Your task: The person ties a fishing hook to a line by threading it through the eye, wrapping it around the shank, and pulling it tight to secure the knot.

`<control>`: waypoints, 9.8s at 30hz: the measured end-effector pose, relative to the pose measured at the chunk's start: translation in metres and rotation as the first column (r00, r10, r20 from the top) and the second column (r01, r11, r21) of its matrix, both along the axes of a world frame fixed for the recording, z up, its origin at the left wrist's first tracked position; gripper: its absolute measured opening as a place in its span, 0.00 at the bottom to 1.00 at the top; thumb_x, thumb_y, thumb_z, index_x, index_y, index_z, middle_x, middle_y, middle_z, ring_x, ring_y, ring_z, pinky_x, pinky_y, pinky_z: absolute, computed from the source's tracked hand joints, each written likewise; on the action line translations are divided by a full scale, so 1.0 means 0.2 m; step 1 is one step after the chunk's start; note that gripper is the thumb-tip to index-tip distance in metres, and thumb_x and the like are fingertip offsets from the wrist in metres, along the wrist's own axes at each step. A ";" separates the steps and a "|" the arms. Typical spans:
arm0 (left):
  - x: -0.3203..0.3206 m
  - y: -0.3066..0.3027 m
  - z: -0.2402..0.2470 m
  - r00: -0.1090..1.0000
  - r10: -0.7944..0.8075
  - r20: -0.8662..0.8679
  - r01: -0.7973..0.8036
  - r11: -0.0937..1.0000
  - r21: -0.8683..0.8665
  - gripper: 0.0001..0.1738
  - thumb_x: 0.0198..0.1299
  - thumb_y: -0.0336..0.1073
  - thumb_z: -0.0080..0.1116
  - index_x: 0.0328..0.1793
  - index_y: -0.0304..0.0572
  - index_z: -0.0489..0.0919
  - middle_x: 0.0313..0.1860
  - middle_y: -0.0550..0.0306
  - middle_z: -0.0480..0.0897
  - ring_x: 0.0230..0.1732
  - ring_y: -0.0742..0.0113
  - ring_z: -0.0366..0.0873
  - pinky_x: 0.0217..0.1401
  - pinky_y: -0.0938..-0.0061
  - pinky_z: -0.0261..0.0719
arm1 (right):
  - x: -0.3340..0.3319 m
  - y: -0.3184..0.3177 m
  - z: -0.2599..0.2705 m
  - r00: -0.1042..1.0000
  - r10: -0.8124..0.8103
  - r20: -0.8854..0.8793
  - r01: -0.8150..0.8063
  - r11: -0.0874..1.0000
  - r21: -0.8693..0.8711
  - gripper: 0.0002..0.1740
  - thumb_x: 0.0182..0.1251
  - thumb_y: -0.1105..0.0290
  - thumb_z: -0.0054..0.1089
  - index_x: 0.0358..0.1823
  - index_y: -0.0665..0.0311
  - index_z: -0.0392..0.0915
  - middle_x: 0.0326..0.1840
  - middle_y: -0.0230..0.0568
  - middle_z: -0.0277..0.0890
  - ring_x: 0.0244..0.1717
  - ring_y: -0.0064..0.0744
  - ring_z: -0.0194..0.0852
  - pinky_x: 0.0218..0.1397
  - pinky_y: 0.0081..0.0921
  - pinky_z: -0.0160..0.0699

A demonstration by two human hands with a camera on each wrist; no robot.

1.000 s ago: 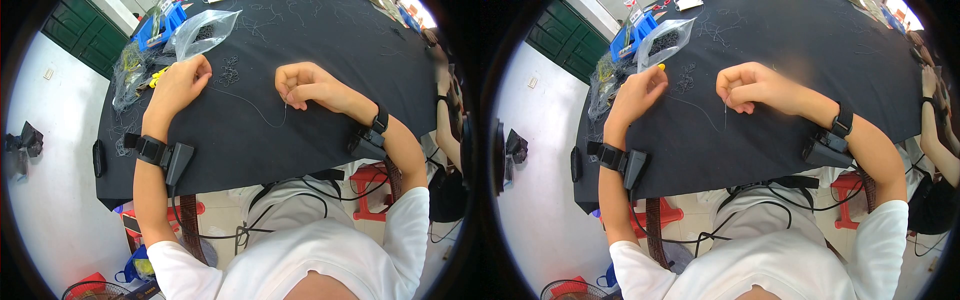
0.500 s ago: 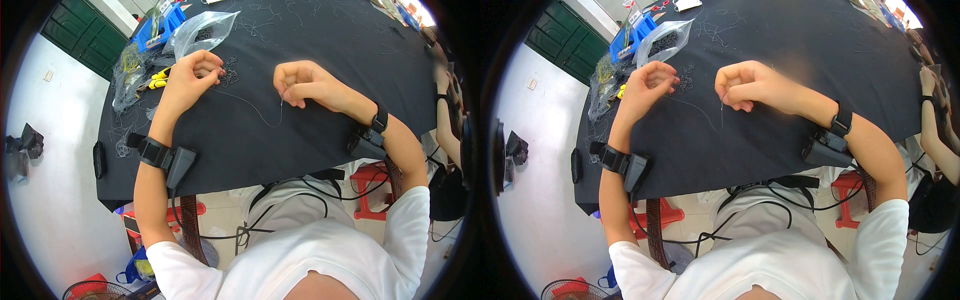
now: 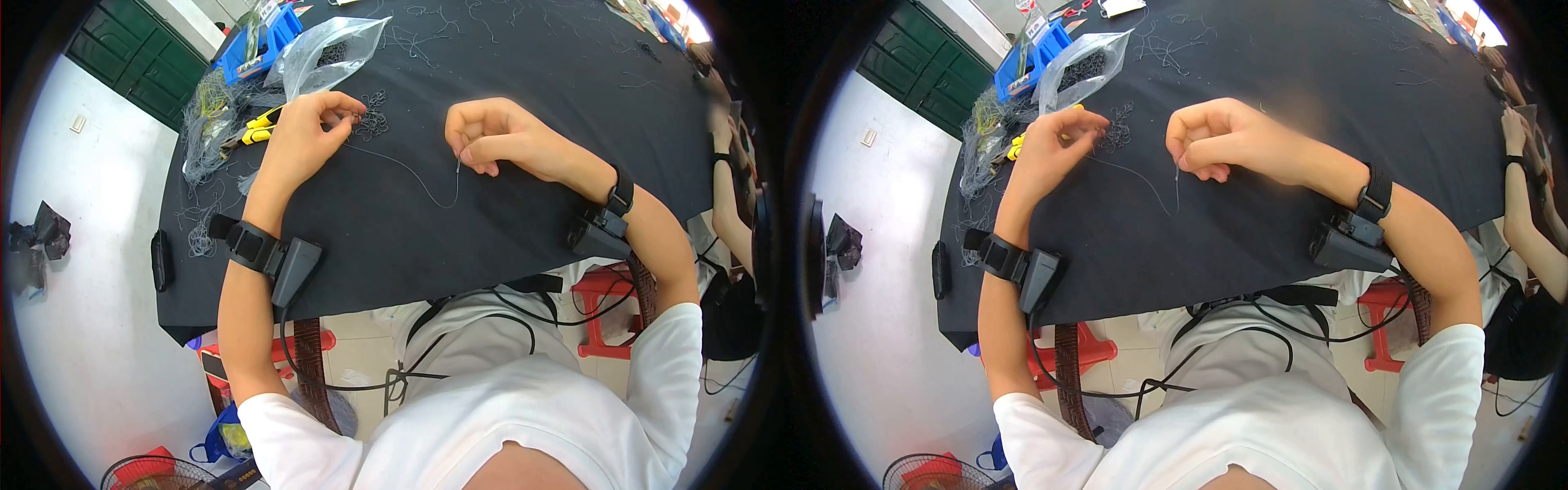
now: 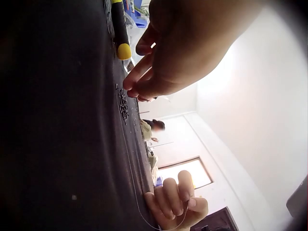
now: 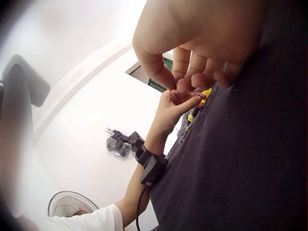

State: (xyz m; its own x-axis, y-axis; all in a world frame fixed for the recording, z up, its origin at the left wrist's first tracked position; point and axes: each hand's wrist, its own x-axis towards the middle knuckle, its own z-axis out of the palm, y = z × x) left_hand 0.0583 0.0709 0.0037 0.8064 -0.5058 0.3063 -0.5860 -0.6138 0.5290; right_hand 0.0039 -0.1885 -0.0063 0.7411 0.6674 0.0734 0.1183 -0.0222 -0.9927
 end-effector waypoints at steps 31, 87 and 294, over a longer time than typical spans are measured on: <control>-0.01 -0.01 0.01 0.993 0.046 0.112 -0.049 0.999 0.023 0.10 0.53 0.27 0.55 0.42 0.38 0.82 0.35 0.56 0.84 0.38 0.70 0.82 0.44 0.78 0.77 | 0.01 -0.01 -0.01 1.000 0.012 0.003 -0.012 1.000 -0.028 0.05 0.55 0.72 0.51 0.31 0.65 0.73 0.27 0.31 0.72 0.25 0.14 0.65 0.26 0.13 0.63; -0.28 -0.27 -0.06 0.644 -0.475 -0.600 -0.237 0.623 -0.746 0.06 0.56 0.29 0.59 0.39 0.37 0.78 0.32 0.62 0.79 0.35 0.79 0.73 0.41 0.85 0.70 | 0.00 0.02 -0.01 0.986 -0.166 0.023 0.164 0.984 0.068 0.10 0.58 0.73 0.58 0.42 0.65 0.76 0.33 0.33 0.77 0.25 0.15 0.67 0.28 0.12 0.65; -0.35 -0.30 0.01 0.905 -0.297 -0.306 0.231 0.944 -0.235 0.05 0.45 0.28 0.59 0.29 0.35 0.76 0.23 0.61 0.74 0.24 0.78 0.70 0.26 0.84 0.68 | 0.17 -0.18 -0.02 0.672 -0.731 -0.115 0.716 0.602 0.355 0.12 0.66 0.71 0.51 0.48 0.67 0.70 0.48 0.44 0.77 0.46 0.23 0.75 0.44 0.19 0.68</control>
